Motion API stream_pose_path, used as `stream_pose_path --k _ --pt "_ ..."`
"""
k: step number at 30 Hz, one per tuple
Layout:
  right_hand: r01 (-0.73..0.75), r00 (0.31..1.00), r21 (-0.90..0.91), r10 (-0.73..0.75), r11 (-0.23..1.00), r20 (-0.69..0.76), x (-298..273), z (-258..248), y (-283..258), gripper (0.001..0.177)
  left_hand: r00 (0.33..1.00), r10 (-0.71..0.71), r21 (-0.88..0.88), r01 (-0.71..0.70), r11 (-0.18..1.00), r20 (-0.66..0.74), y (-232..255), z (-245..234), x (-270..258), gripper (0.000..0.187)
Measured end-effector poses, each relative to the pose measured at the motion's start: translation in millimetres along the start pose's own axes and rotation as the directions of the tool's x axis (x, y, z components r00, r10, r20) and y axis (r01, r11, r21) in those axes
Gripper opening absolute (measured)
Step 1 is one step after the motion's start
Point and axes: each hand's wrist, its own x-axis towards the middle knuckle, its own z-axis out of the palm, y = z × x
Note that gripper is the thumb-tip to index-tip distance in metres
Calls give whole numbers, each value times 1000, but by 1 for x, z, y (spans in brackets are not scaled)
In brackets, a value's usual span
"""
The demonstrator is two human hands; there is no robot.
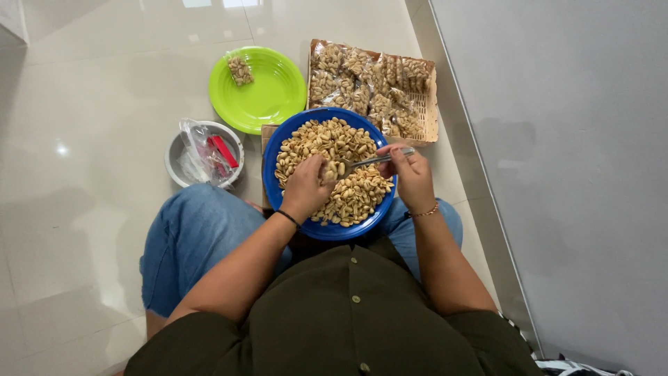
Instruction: Sorting nuts in a bowl and packing them into small plastic bags using a spoon while sitting on the floor.
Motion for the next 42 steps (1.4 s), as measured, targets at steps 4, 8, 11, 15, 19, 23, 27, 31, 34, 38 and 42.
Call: stream_pose_path --k 4,8,11,15,19,23,27,31,34,38,42 --pt "68 998 -91 -66 994 24 -8 11 -17 28 1000 6 26 -6 1000 4 4 -3 0 30" --pt "162 987 -230 -154 960 54 -12 13 -34 25 1000 6 18 -6 1000 -1 7 -6 1 30" --pt "216 976 -275 -211 937 47 -16 12 -43 25 1000 3 7 -3 1000 2 6 -6 0 31" --pt "276 959 -299 -281 914 28 -16 8 -52 27 1000 3 -14 -3 1000 -11 3 -2 0 31" --pt "298 951 -293 -308 908 13 -17 8 -58 28 1000 2 -6 -2 1000 -24 -1 2 0 32" --pt "287 956 -276 -292 917 27 -20 16 -55 26 1000 -8 -19 8 1000 -16 -5 4 2 35" --pt "252 966 -216 -258 943 4 -18 11 -45 26 999 -37 -130 32 991 -34 5 -5 -2 36" --pt "195 968 -70 -203 978 -146 -5 -26 -19 28 997 -54 -278 36 960 -55 5 -11 0 34" --pt "115 977 -32 -119 993 -174 -10 -39 6 18 994 18 -388 -59 920 -108 13 -25 1 27" --pt "225 973 -355 -230 907 29 -40 -35 46 19 997 10 -623 -56 781 -77 -7 -15 6 35" --pt "373 923 -565 -230 736 309 -68 -35 77 32 1000 18 -832 4 555 17 -11 -7 6 56"
